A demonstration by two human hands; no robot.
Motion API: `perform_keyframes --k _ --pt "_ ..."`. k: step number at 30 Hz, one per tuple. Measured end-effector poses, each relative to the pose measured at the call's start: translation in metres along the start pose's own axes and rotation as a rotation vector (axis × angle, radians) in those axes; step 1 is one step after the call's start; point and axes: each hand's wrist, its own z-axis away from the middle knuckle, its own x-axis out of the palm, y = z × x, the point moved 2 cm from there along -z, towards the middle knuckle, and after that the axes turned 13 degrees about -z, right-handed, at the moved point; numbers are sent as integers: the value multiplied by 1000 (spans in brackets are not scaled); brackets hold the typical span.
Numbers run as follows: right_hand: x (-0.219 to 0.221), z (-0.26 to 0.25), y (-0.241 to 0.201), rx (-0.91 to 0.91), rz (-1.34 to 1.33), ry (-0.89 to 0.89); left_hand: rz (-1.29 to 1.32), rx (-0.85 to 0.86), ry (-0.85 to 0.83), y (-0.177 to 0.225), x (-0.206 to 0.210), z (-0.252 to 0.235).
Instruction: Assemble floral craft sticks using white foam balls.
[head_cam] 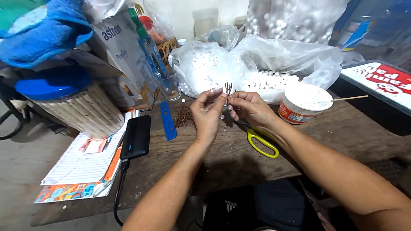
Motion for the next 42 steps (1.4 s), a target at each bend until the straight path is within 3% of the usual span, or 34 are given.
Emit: perform_keyframes --k 14,16,21,25,29,32,34,37,42 --pt "0 1 7 116 46 -43 -213 185 -8 -3 -1 5" --pt "0 -2 -1 135 146 -2 -240 215 8 -6 -2 4" --pt "-15 13 -43 -179 663 41 -345 211 22 -9 -9 -1" --pt "-27 63 -81 -451 970 80 -341 219 23 -13 -10 -7" --pt "-70 124 -112 -698 969 368 -301 286 -15 -9 -8 -5" --pt "-100 155 -100 -657 818 653 -293 302 -87 -3 -3 -2" --pt "-115 160 -84 -550 730 716 -305 321 -155 2 8 -1" --pt "-121 146 -79 -459 679 637 -328 351 -252 8 36 0" --pt "-113 136 -98 -605 806 528 -291 350 -321 10 72 1"
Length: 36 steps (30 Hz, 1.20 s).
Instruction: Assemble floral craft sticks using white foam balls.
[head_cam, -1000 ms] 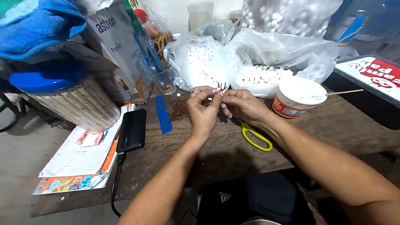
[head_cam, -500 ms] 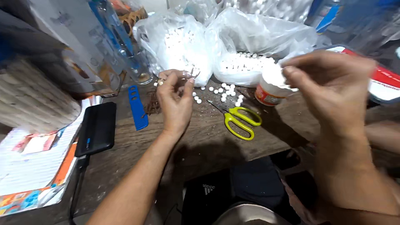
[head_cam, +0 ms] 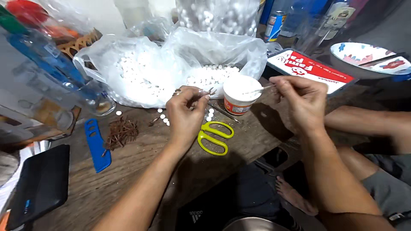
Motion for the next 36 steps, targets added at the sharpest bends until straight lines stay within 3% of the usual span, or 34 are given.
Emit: perform_keyframes --k 5,13,20,36 --pt "-27 -1 -8 -4 -141 174 23 18 -4 3 16 -2" --pt "-38 5 8 339 -548 415 16 -13 23 7 22 3" --pt "-14 9 -2 395 -668 365 24 1 9 11 21 4" --pt "-11 9 -1 379 -625 314 6 65 40 15 23 5"
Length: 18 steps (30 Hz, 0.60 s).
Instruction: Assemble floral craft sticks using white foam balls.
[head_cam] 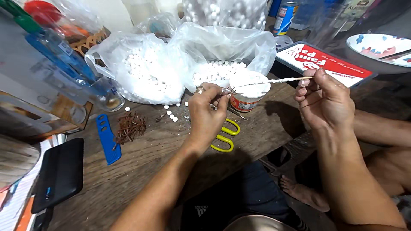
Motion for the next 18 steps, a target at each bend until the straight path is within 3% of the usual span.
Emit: perform_keyframes --k 18 --pt "-2 1 1 9 -17 15 -28 42 -3 1 -3 0"
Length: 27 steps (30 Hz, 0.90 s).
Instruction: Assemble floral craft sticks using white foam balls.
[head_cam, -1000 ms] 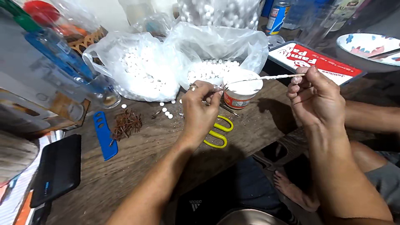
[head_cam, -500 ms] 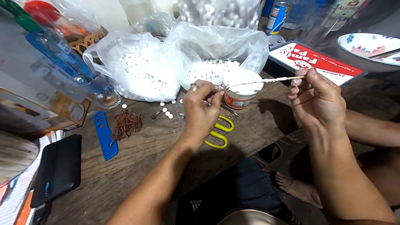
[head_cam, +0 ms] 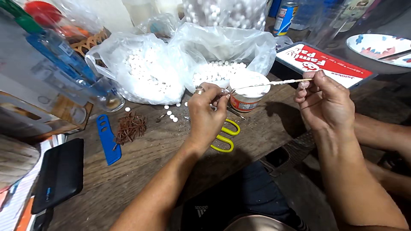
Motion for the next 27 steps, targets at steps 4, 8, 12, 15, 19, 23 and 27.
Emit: perform_keyframes --k 4,8,12,15,19,23,27 --pt "1 -2 1 15 -7 11 1 0 5 0 1 0" --pt "0 0 1 27 28 9 -14 6 3 1 -2 -1" --pt "-3 1 0 32 -21 12 -19 -3 21 -1 -2 -1" --pt "-2 1 -1 27 -43 19 -8 -11 61 -3 1 -1" --pt "-1 1 1 18 -10 -9 -15 -7 12 1 -3 -1" --pt "0 4 2 21 2 7 -20 -14 62 -2 1 -2" --pt "0 5 1 18 22 12 -9 -17 77 -3 3 -2"
